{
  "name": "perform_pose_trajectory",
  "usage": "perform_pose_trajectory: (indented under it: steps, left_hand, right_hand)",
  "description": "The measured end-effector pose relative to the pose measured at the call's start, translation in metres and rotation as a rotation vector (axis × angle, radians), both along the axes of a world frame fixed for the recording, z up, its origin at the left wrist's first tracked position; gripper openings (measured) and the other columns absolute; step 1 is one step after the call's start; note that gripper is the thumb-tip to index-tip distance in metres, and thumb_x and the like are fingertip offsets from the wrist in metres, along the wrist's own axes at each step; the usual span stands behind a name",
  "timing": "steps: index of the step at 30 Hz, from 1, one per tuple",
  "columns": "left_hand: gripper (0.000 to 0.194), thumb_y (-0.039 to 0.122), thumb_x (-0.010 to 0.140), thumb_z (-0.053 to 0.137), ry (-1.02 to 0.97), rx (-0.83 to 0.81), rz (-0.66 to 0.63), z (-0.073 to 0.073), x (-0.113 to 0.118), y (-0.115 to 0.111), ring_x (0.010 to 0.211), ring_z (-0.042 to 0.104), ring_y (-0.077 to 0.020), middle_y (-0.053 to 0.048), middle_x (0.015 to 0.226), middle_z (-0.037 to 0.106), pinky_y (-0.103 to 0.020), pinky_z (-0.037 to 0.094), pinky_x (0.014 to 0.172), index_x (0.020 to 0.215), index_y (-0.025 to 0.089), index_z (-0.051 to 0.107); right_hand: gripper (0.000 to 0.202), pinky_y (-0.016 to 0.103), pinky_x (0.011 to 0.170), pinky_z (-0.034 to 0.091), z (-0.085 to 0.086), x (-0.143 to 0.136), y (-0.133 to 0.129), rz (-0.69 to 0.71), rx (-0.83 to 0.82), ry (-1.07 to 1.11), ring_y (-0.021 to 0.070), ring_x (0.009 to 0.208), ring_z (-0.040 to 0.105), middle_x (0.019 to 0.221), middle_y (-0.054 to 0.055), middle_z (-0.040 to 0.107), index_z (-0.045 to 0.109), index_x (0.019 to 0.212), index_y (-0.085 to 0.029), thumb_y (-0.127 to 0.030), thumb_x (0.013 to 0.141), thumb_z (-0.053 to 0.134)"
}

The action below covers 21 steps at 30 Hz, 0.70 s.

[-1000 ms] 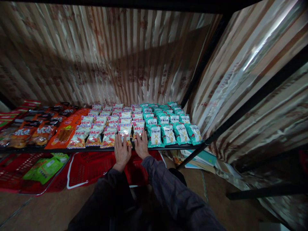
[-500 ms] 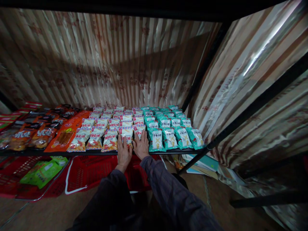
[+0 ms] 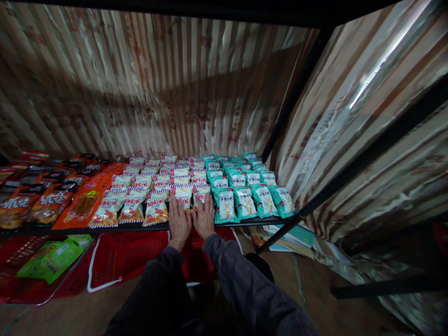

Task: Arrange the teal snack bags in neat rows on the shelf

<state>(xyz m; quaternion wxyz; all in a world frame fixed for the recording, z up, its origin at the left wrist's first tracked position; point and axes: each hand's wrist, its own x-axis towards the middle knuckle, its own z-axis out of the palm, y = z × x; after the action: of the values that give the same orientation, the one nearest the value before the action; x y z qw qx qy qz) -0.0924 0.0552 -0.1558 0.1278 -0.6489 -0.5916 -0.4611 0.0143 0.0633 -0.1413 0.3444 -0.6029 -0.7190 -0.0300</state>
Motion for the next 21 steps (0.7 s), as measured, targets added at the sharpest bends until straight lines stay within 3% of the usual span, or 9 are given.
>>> perform_pose_trajectory:
  steps: [9, 15, 21]
  left_hand:
    - [0.059, 0.019, 0.089, 0.042, -0.022, 0.003, 0.035, -0.0076, 0.0034, 0.0034, 0.143, 0.013, -0.0308, -0.024, 0.151, 0.020, -0.054, 0.029, 0.110, 0.144, 0.006, 0.023]
    - [0.059, 0.021, 0.090, 0.042, -0.041, -0.018, 0.049, -0.0098, 0.0045, 0.0037, 0.143, 0.012, -0.0304, -0.024, 0.151, 0.020, -0.052, 0.027, 0.111, 0.144, 0.006, 0.023]
    - [0.063, 0.026, 0.090, 0.044, -0.040, -0.056, 0.056, -0.0091, 0.0034, 0.0025, 0.143, 0.014, -0.0308, -0.023, 0.152, 0.018, -0.052, 0.027, 0.111, 0.145, 0.008, 0.020]
  right_hand:
    - [0.036, 0.050, 0.107, 0.029, -0.0011, 0.0024, 0.0019, 0.050, 0.064, 0.132, 0.0287, 0.139, 0.021, 0.153, 0.016, 0.017, 0.051, 0.124, -0.012, -0.019, 0.090, 0.040]
    - [0.042, 0.049, 0.106, 0.031, 0.0005, 0.0066, 0.0049, 0.050, 0.053, 0.133, 0.0283, 0.137, 0.023, 0.151, 0.019, 0.020, 0.046, 0.129, -0.008, -0.017, 0.089, 0.036]
    - [0.053, 0.052, 0.101, 0.032, 0.0031, 0.0029, 0.0006, -0.011, -0.077, -0.032, 0.0348, 0.136, 0.024, 0.152, 0.016, 0.022, 0.040, 0.139, -0.020, -0.031, 0.087, 0.048]
